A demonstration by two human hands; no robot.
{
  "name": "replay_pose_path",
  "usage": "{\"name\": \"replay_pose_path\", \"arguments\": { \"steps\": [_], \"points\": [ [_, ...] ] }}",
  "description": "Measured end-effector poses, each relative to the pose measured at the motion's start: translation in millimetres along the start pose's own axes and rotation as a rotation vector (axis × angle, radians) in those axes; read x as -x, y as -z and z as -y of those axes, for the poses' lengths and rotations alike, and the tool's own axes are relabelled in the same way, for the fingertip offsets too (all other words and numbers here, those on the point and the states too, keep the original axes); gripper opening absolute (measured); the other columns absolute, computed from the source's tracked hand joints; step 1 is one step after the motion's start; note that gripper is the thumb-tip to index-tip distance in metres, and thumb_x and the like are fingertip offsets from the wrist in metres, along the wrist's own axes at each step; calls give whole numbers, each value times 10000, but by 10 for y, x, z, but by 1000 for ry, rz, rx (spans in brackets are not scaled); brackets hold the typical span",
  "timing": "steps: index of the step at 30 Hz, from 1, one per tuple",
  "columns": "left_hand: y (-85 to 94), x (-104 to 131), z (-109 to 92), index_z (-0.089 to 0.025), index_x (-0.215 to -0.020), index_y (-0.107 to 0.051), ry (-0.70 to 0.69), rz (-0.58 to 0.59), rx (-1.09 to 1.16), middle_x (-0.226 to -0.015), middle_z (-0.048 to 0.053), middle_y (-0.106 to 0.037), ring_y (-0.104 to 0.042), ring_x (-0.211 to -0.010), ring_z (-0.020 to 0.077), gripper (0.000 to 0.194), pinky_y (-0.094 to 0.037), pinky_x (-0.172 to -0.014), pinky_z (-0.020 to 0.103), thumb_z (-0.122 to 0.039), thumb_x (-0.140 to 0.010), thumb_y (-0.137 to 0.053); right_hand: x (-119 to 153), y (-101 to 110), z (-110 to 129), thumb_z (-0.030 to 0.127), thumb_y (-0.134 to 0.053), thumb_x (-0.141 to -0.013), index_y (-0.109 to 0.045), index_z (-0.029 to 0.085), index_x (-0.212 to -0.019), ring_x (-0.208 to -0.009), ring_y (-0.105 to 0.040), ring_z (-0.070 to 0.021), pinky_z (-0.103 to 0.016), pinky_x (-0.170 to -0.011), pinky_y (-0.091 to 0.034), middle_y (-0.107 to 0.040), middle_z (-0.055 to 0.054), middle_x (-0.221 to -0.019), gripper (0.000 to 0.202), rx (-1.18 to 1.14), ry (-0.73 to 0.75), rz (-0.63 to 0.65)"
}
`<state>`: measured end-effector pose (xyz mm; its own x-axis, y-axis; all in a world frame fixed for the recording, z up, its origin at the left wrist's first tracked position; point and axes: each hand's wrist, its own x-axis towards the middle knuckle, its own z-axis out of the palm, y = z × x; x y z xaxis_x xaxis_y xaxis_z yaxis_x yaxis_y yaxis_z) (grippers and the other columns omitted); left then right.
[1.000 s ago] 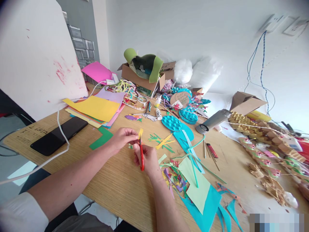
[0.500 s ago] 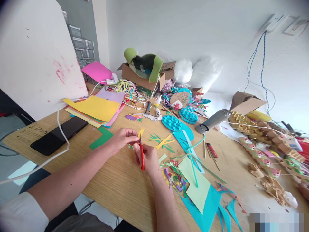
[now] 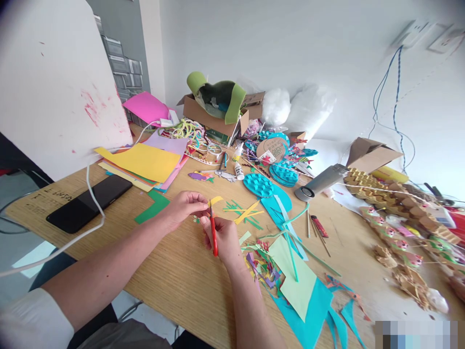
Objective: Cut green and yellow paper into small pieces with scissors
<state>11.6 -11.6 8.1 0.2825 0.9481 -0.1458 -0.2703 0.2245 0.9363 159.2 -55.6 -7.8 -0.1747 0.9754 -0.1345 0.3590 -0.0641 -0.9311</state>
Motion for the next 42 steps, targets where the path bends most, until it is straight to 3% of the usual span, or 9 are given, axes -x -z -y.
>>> {"name": "replay_pose_path", "arguments": {
  "steps": [42],
  "points": [
    [21, 6, -21, -131, -620, -629, 10, 30, -6, -618, 45, -701, -631, -540, 130, 177, -500, -572, 250, -247, -575, -755, -3, 14, 13, 637, -638, -735, -565, 168, -580, -328, -478, -109, -197, -328, -321, -553, -6, -423, 499, -22, -3, -10]
  ]
}}
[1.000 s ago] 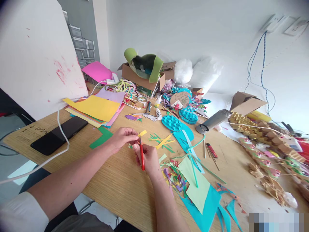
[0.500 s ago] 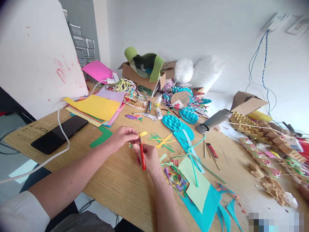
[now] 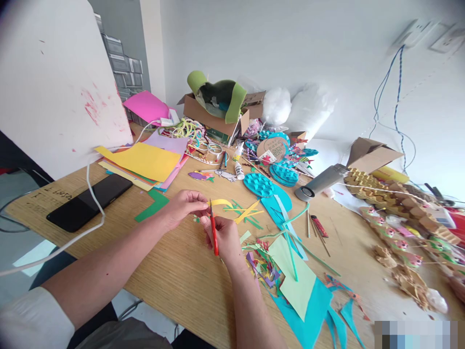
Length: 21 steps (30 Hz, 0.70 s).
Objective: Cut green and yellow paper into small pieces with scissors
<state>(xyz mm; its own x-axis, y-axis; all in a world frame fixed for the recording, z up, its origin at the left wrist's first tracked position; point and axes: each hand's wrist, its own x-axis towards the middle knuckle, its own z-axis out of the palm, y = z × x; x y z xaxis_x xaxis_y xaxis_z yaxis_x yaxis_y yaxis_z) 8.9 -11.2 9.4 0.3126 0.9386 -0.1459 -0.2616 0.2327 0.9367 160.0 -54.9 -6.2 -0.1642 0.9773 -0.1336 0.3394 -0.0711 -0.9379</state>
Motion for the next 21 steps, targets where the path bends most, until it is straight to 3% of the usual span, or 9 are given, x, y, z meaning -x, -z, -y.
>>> {"name": "replay_pose_path", "arguments": {
  "steps": [21],
  "points": [
    [13, -5, 6, -123, -634, -641, -43, -15, -24, -599, 58, -707, -642, -541, 144, 115, -522, -574, 262, -212, -604, -708, 10, 9, -8, 613, -641, -757, -568, 156, -582, -326, -481, -103, -186, -335, -314, -551, -5, -421, 494, 11, 16, 28]
  ]
}}
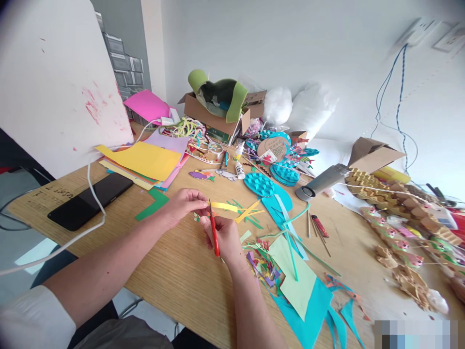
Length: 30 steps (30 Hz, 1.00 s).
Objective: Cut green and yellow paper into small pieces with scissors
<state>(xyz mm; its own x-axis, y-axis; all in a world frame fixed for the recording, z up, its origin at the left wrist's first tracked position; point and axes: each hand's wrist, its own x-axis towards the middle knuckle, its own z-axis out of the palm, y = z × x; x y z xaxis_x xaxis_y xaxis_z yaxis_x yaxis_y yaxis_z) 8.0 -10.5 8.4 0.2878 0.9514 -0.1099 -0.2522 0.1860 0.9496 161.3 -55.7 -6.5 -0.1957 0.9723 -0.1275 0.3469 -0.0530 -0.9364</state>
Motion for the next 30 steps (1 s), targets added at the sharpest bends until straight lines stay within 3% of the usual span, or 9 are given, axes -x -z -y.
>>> {"name": "replay_pose_path", "arguments": {
  "steps": [30],
  "points": [
    [7, 10, -16, -121, -635, -644, 26, 33, -2, -616, 52, -707, -637, -539, 131, 133, -509, -576, 250, -227, -602, -717, 4, -16, 3, 618, -641, -756, -561, 154, -580, -325, -481, -95, -175, -327, -328, -555, -7, -422, 503, -40, -5, -9]
  ]
}}
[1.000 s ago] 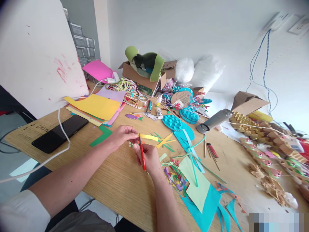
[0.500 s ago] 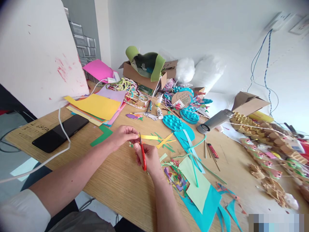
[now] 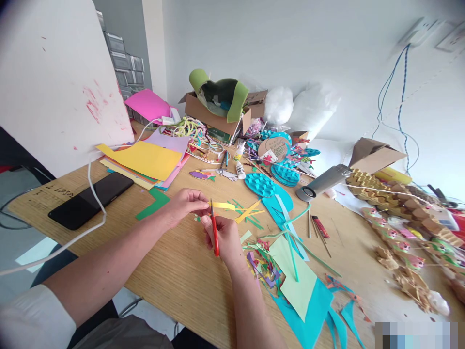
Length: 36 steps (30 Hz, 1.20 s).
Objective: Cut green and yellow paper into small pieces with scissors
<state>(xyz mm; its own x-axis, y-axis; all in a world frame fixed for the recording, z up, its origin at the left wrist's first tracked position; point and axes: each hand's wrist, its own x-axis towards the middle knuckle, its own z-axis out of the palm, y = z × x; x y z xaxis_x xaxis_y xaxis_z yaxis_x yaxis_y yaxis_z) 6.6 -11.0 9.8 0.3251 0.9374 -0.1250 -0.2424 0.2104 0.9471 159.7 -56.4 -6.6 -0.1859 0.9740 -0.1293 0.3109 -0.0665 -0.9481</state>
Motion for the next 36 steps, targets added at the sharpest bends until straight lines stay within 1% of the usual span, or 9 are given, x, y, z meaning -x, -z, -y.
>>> {"name": "replay_pose_path", "arguments": {
  "steps": [6, 12, 19, 29, 36],
  "points": [
    [-7, -5, -1, -119, -643, -645, -15, -13, 3, -613, 56, -707, -637, -540, 133, 139, -514, -575, 254, -232, -605, -716, 7, 3, -6, 634, -637, -750, -559, 150, -572, -321, -477, -94, -175, -324, -327, -547, -8, -414, 522, 9, 7, 5],
    [-5, -13, 28, -126, -638, -636, 1, 5, -8, -614, 50, -706, -640, -544, 132, 139, -509, -569, 246, -225, -600, -726, 3, 5, 3, 652, -620, -753, -576, 146, -590, -324, -477, -94, -174, -324, -327, -549, -11, -416, 534, 8, 16, -7],
    [1, -12, 17, -126, -637, -638, -20, -3, -3, -613, 49, -703, -641, -553, 136, 157, -510, -580, 251, -245, -598, -732, 9, 1, 21, 654, -625, -744, -559, 157, -568, -322, -471, -96, -179, -325, -316, -544, -3, -415, 532, 15, 5, 1],
    [2, 0, 5, -123, -633, -636, -13, 5, -14, -596, 47, -696, -633, -544, 134, 143, -504, -574, 247, -231, -600, -723, 10, 22, 0, 611, -636, -765, -562, 162, -593, -345, -486, -106, -193, -345, -331, -559, -1, -442, 487, 36, 18, 30],
    [1, -6, -1, -122, -637, -646, 4, 16, 5, -610, 47, -703, -633, -547, 130, 135, -504, -579, 246, -226, -602, -725, 11, 12, 0, 606, -653, -751, -551, 161, -575, -321, -461, -100, -188, -333, -306, -537, 3, -411, 490, 12, 8, 4]
  ]
}}
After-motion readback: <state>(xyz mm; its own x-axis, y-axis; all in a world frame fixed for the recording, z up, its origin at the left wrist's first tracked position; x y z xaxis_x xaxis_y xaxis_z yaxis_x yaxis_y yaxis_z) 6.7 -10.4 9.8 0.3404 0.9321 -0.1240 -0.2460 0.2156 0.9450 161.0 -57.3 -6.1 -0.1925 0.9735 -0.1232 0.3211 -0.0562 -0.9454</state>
